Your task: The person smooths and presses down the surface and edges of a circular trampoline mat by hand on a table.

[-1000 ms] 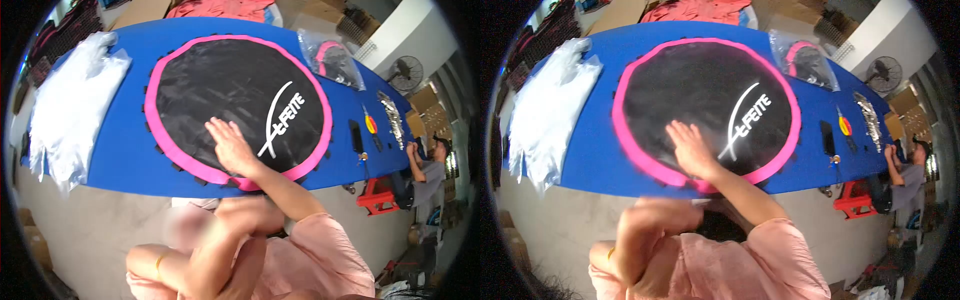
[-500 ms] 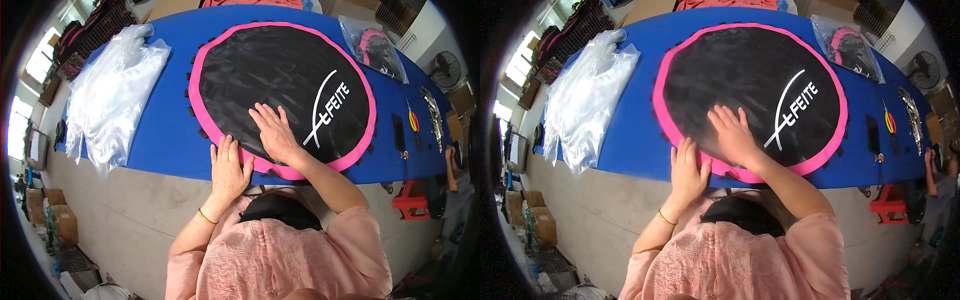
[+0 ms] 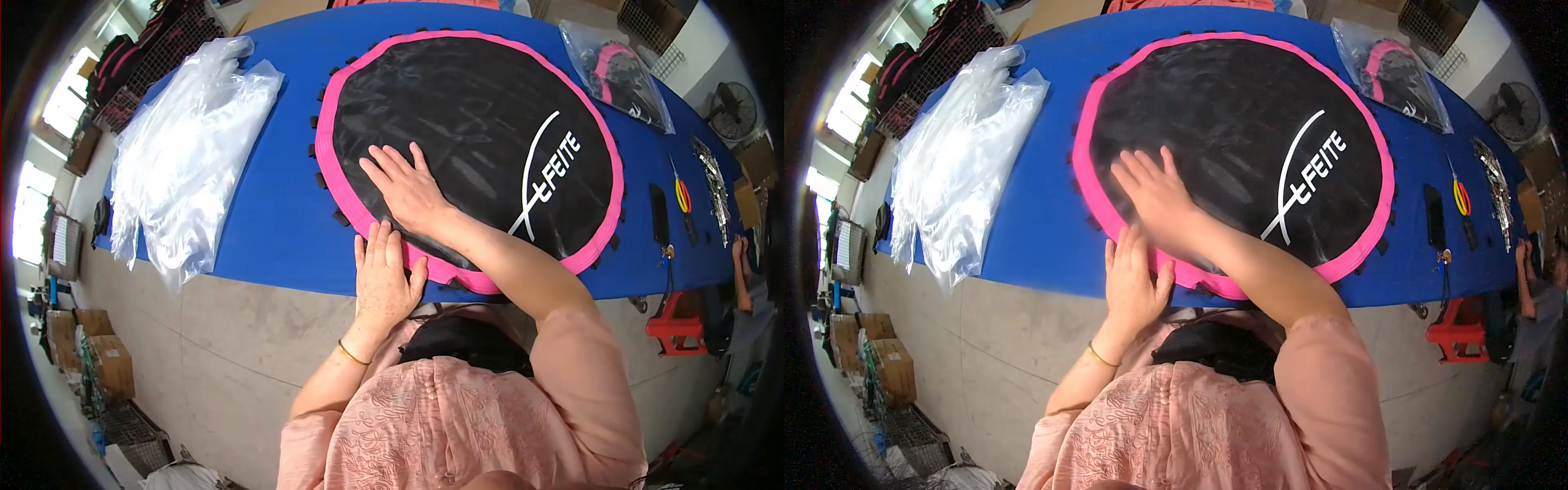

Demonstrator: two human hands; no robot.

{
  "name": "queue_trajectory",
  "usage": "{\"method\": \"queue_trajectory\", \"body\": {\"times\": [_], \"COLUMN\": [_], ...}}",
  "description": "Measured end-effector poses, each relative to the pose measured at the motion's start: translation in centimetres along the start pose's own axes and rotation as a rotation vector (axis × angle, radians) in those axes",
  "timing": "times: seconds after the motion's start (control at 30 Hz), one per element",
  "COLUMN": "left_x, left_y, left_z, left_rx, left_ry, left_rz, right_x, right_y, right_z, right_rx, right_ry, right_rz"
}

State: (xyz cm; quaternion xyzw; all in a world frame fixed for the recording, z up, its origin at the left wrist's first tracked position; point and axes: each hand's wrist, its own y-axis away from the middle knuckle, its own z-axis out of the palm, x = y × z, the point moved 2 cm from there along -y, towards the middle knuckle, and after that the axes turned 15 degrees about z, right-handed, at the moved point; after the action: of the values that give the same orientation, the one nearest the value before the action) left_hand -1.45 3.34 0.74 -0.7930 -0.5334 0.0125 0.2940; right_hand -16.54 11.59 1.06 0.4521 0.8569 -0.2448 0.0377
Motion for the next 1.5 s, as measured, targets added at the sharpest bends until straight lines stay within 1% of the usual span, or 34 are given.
{"method": "queue_trajectory", "body": {"times": [0.07,0.17,0.2,0.3,0.47,0.6,0.9,1.13,1.2,1.33,1.43,1.5], "left_x": [0.1,0.3,0.2,0.2,0.3,0.2,0.3,0.2,0.3,0.4,0.4,0.4], "left_y": [-0.1,-0.3,-0.1,-0.1,-0.3,-0.4,-0.4,-0.3,-0.3,-0.4,-0.3,-0.4], "left_z": [-0.1,-0.3,-0.1,-0.2,-0.3,-0.2,0.0,0.0,0.0,-0.1,0.0,-0.1], "left_rx": [-0.015,-0.026,-0.008,-0.012,-0.019,-0.032,-0.012,0.0,0.008,-0.001,-0.003,-0.002], "left_ry": [-0.013,-0.046,-0.053,-0.055,-0.05,-0.051,-0.064,-0.06,-0.055,-0.047,-0.058,-0.06], "left_rz": [0.009,0.037,0.047,0.054,0.043,0.038,0.048,0.038,0.04,0.034,0.044,0.045], "right_x": [-0.2,0.8,1.5,3.9,6.6,6.1,0.9,0.8,0.9,1.3,1.1,1.1], "right_y": [-1.1,-2.9,-3.5,-4.8,-4.9,-3.5,-1.1,2.3,3.4,4.0,3.4,2.6], "right_z": [0.5,1.7,2.1,2.2,0.9,0.6,0.6,-1.5,-2.5,-3.2,-2.8,-2.0], "right_rx": [-0.003,0.019,0.069,0.123,0.079,0.054,-0.027,-0.043,-0.124,-0.124,-0.111,-0.054], "right_ry": [0.059,0.061,0.079,0.164,0.246,0.241,0.11,0.052,0.047,0.102,0.049,0.04], "right_rz": [0.001,0.022,0.035,0.115,0.199,0.172,0.037,-0.007,0.005,0.021,0.035,0.029]}}
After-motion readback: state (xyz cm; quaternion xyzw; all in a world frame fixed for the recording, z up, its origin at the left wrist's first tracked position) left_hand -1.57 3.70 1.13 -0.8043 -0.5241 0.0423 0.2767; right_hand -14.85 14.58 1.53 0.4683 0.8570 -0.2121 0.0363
